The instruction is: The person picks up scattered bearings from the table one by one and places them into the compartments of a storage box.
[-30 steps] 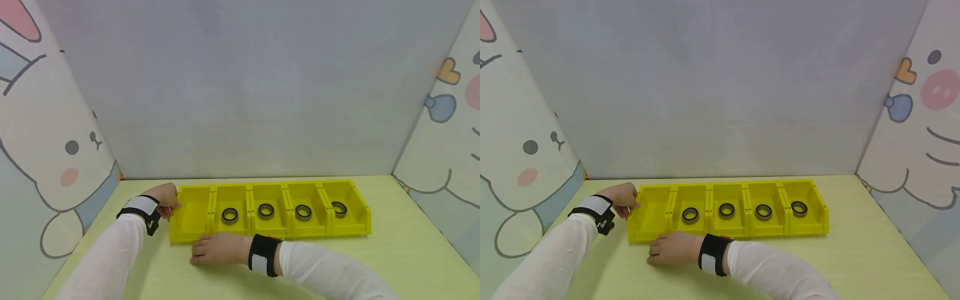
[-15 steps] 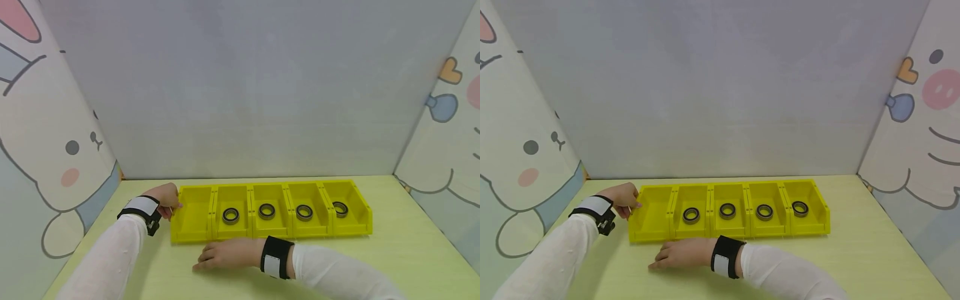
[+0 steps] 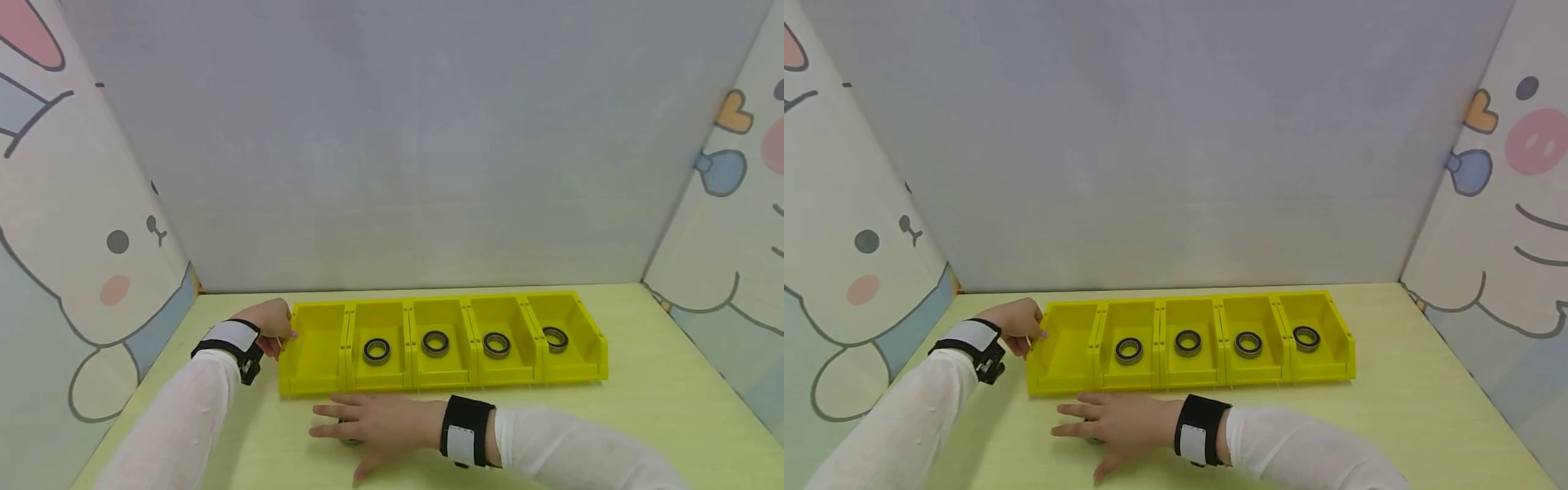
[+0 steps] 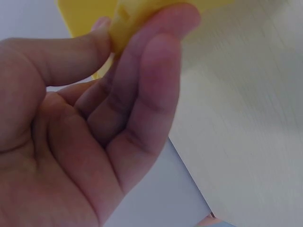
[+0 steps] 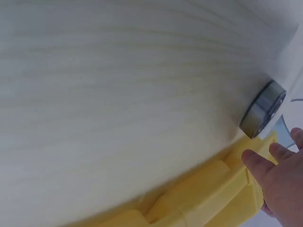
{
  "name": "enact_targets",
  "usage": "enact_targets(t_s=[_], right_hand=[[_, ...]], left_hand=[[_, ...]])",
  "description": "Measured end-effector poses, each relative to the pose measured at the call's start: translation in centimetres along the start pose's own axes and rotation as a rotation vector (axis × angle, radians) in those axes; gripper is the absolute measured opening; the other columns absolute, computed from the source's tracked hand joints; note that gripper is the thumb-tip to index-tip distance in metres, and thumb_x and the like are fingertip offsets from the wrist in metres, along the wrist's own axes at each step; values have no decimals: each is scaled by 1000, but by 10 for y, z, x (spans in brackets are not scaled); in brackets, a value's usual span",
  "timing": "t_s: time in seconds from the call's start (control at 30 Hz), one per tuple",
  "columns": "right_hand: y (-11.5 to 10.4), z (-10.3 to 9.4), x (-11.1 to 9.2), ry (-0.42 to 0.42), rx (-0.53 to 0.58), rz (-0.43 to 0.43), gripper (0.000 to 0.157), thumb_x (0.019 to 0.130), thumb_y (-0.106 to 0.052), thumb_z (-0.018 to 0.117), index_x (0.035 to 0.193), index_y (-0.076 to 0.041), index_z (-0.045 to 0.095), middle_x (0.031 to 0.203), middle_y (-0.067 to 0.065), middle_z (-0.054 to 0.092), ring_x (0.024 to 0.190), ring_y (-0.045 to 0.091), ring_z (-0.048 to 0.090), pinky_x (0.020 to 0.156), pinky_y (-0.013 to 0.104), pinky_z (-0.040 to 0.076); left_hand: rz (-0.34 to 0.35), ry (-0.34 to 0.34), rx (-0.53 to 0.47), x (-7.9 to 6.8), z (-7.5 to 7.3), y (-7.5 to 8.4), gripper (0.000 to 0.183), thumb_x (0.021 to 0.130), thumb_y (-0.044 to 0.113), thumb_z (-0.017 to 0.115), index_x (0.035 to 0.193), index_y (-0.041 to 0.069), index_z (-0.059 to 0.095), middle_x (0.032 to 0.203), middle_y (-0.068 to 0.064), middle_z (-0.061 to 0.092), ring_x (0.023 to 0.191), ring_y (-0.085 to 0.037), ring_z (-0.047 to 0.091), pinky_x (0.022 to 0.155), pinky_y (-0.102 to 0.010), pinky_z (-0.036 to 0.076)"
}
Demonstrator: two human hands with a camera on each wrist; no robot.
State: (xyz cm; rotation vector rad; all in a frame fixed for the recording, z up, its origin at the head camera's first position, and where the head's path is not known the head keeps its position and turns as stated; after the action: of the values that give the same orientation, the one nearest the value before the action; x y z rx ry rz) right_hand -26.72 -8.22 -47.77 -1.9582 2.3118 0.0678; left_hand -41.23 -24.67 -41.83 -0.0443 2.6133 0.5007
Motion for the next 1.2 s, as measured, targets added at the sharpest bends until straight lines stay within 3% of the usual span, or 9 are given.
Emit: enact_targets(t_s=[0.17,0.3,0.5,0.63,0.83,0.97,1.07,1.2], right_hand=[[2,14,-5,-3,50,41,74,94,-54,43,153,-25,8,159,3,10,145,22,13,118,28,16],[6,14,-5,27,1,88,62,99,-44,40,152,-22,17,157,4,20,143,20,22,116,27,23],[9,11,2,64,-73,99,48,97,-34,53,142,-22,41,141,-2,46,125,11,45,107,21,36],[10,5,10,37,-92,81,43,93,-32,59,134,-23,50,124,-5,54,108,8,50,98,18,40],[6,-17,19,4,-117,81,42,92,-32,62,132,-22,53,122,-5,56,104,8,51,93,17,41],[7,-44,27,66,-136,94,44,91,-31,63,132,-18,55,121,-2,58,99,11,52,87,16,42],[17,-64,34,120,-147,147,43,91,-33,63,131,-17,57,119,-1,59,99,13,53,83,15,45],[38,-75,44,154,-173,228,45,92,-36,60,133,-17,54,120,-1,59,103,15,53,85,15,47]], left_hand=[[17,1,17,-1,-1,2,18,93,15,60,88,-2,61,68,-12,67,55,-19,68,58,-29,58],[23,5,16,-1,-1,2,17,93,14,60,89,-3,61,68,-12,66,53,-18,66,57,-28,57],[24,3,2,-1,1,2,16,93,13,60,91,-3,61,69,-12,66,55,-20,67,58,-28,58],[29,7,13,0,0,3,16,93,13,60,89,-3,61,67,-12,66,55,-20,68,57,-28,58],[20,12,14,-1,-3,3,16,92,14,61,88,-2,61,65,-11,66,52,-18,66,55,-27,57],[16,11,4,-1,-1,1,16,92,13,60,88,-2,61,65,-11,66,50,-16,65,55,-27,57],[17,12,0,-1,0,1,16,92,13,60,88,-3,61,66,-11,66,50,-17,65,55,-27,57],[20,15,-4,-2,0,2,16,92,13,61,89,-3,61,67,-12,66,51,-18,65,55,-28,57]])
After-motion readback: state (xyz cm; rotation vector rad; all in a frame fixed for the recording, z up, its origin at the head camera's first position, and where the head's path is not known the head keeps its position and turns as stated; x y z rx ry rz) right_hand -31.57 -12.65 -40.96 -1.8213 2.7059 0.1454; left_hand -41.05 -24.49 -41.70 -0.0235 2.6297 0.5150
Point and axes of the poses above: each hand's wrist, its own x-axis towards the middle knuckle, its own z-axis out of the palm, y = z × x, the point moved 8 cm from there along x, towards the middle knuckle
